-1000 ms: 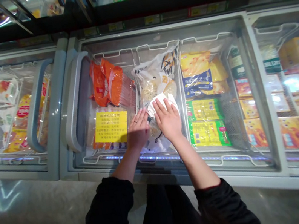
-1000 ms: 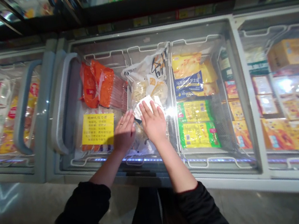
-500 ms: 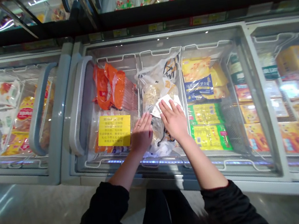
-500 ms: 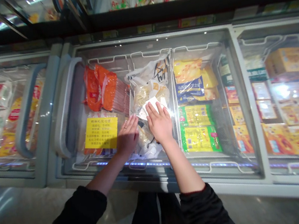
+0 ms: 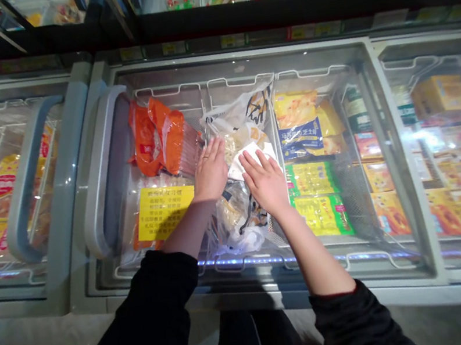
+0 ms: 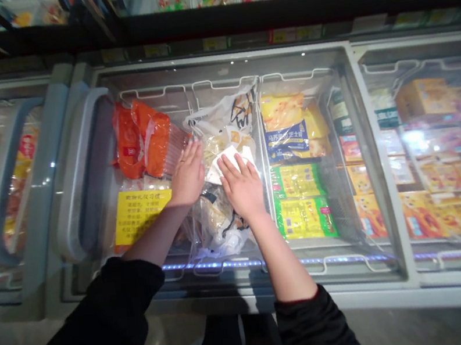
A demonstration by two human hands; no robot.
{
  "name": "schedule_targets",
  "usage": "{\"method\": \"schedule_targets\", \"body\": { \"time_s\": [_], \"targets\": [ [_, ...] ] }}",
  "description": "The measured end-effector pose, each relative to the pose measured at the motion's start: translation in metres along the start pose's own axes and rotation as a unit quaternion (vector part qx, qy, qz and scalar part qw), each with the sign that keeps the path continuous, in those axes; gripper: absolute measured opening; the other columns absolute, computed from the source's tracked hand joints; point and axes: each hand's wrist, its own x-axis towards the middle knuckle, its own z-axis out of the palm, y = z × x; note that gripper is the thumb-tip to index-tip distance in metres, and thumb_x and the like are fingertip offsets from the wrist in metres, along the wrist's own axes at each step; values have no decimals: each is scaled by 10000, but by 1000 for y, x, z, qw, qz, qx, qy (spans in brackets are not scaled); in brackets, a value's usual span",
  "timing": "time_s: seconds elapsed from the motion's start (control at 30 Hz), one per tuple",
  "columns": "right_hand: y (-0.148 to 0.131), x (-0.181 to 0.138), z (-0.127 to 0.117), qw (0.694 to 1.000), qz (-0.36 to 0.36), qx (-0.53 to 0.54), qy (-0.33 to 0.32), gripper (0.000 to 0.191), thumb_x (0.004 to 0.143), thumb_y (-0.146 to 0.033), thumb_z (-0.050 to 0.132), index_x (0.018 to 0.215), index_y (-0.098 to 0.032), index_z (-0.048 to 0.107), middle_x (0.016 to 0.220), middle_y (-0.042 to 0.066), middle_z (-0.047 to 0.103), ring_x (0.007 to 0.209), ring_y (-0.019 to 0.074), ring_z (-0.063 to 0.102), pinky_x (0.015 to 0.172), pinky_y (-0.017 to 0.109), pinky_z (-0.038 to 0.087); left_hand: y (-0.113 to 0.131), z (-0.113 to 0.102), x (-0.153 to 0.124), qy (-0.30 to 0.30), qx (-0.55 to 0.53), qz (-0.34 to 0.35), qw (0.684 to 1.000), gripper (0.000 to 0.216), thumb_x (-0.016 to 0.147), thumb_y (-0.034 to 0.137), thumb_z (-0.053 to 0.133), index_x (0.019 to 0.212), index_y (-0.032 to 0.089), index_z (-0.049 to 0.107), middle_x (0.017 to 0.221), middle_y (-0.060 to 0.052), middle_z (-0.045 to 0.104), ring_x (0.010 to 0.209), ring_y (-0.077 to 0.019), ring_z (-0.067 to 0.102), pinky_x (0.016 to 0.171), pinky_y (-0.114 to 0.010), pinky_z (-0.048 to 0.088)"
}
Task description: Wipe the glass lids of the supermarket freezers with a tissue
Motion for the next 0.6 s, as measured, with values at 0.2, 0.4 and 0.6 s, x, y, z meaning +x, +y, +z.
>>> {"method": "schedule_targets", "body": {
  "time_s": [0.2, 0.4, 0.6],
  "targets": [
    [-1, -31, -6, 995, -89, 20, -43, 539, 1153, -339, 359, 1683, -345, 453, 1707, -48, 484, 1645, 247, 369, 1328, 512, 366, -4, 4, 18, 13, 9, -21, 1000, 666, 1009, 56, 386, 1666, 147, 436, 1735, -116, 461, 1651, -234, 361, 1379, -472, 294],
    [29, -17, -3, 998, 31, 25, 45, 551, 1157, -384, 357, 1706, -379, 400, 1703, -9, 500, 1636, 292, 387, 1306, 577, 377, -2, 5, 16, 19, 9, -23, 1000, 689, 997, 78, 423, 1679, 179, 430, 1723, -102, 478, 1631, -240, 404, 1370, -486, 325],
    [-8, 28, 5, 1000, -16, 25, 10, 549, 1145, -326, 364, 1687, -309, 455, 1725, -15, 463, 1655, 298, 346, 1332, 558, 330, -5, 7, 18, 12, 8, -27, 1000, 680, 990, 75, 417, 1660, 173, 463, 1714, -113, 488, 1626, -242, 414, 1362, -481, 337]
  ]
}}
